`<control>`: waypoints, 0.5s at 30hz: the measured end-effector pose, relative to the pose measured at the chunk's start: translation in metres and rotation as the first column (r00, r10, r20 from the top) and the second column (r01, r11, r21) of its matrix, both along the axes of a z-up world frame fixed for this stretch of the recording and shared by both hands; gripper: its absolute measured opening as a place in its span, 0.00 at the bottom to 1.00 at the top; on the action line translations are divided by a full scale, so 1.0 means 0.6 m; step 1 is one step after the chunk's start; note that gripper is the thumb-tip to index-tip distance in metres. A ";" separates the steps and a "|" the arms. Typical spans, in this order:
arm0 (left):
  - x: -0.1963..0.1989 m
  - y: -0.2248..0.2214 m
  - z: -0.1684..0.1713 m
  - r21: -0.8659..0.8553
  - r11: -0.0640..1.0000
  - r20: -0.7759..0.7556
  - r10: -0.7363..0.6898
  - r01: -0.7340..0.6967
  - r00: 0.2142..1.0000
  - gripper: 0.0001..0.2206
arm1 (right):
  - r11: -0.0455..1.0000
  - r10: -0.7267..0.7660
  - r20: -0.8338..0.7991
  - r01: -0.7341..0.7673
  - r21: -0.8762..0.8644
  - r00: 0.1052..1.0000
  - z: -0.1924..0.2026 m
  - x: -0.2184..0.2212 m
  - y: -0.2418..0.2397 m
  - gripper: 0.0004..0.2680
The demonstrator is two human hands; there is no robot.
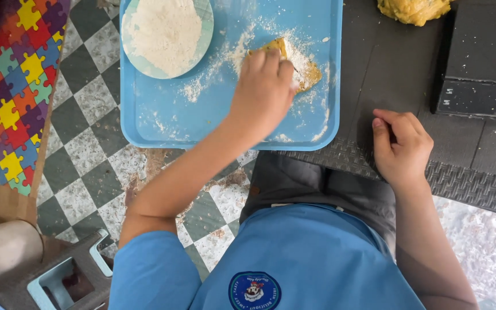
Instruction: Portioning dough using a scraper and scale, then kneading and shaping individual pieces on a tray with flour.
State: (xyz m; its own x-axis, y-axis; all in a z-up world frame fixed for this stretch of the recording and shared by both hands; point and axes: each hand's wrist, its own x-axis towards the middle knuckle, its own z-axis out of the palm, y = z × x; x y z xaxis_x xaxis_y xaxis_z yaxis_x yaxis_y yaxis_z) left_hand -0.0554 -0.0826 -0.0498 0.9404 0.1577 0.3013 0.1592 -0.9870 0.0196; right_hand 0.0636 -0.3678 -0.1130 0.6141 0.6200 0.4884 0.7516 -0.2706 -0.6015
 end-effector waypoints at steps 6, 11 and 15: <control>-0.046 -0.033 -0.051 0.228 0.973 0.008 0.029 -0.030 1.000 0.30 | 1.000 -0.007 0.007 0.008 -0.019 1.000 0.003 0.000 0.000 0.05; -0.057 -0.012 -0.069 0.257 0.966 -0.072 0.042 -0.022 0.997 0.34 | 0.999 0.019 0.007 -0.019 -0.026 1.000 0.009 0.003 0.005 0.05; -0.043 -0.002 -0.060 0.274 0.961 -0.046 0.048 -0.033 0.998 0.37 | 1.000 0.014 -0.017 -0.014 -0.005 1.000 0.007 0.003 0.006 0.05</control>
State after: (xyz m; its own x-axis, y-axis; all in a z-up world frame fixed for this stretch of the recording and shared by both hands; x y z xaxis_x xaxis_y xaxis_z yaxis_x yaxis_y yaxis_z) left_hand -0.0814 -0.0838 -0.0861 0.9503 0.1147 0.2894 0.1931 -0.9465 -0.2588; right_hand 0.0654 -0.3640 -0.1090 0.6135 0.6313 0.4744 0.7449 -0.2633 -0.6130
